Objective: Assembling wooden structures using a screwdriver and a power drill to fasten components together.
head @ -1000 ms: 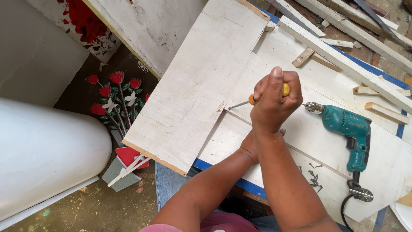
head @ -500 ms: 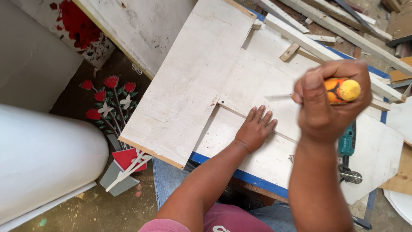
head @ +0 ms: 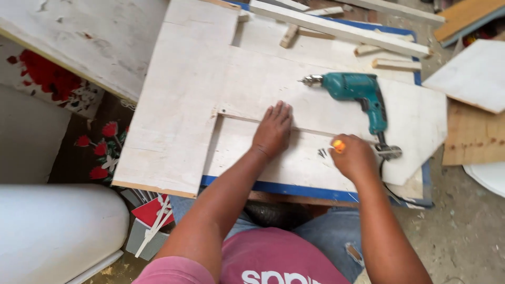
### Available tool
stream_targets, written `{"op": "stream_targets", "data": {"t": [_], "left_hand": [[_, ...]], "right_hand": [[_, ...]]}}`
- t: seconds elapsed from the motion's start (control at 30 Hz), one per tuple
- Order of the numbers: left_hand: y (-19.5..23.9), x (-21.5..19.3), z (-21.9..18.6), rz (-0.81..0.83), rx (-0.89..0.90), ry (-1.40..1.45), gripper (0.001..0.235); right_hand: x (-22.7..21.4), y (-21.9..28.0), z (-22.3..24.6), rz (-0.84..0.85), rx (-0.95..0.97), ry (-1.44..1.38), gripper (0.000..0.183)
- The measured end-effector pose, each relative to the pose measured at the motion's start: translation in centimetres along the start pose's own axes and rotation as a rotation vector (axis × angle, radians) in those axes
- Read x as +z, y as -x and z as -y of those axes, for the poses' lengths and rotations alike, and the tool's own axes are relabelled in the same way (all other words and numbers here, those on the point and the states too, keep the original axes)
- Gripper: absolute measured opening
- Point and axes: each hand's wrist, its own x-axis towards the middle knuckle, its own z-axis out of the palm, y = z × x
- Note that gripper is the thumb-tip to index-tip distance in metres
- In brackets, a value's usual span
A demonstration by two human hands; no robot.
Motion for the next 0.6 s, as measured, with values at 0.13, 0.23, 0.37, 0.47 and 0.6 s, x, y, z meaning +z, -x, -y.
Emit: {"op": "stream_targets", "data": {"t": [0.13, 0.23, 0.37, 0.47, 0.6], "left_hand": [[-1.3, -1.5, -1.9, 0.061, -0.008, -0.045, 0.053], [-2.5, -1.2, -2.9, 0.282, -0.087, -0.164, 0.061], [-3.0, 0.0, -4.1, 0.323, -0.127, -0.237, 0.068], [-3.1, 0.5, -4.7, 0.325, -0.127, -0.249, 0.068], [-4.4, 0.2, -6.3, 0.311, -0.089, -0.162, 0.068]], "right_hand": [[4.3, -0.8, -2.2, 0.014, 0.014, 0.04, 0.027], [6.5, -1.1, -2.7, 0.011, 0.012, 0.064, 0.025], [8.1, -1.2, -3.4, -0.014, 0.008, 0.019, 0.025], [7.3, -1.0, -3.1, 0.008, 0.012, -0.007, 0.028], [5.4, -0.4, -2.2, 0.066, 0.0, -0.035, 0.03]]}}
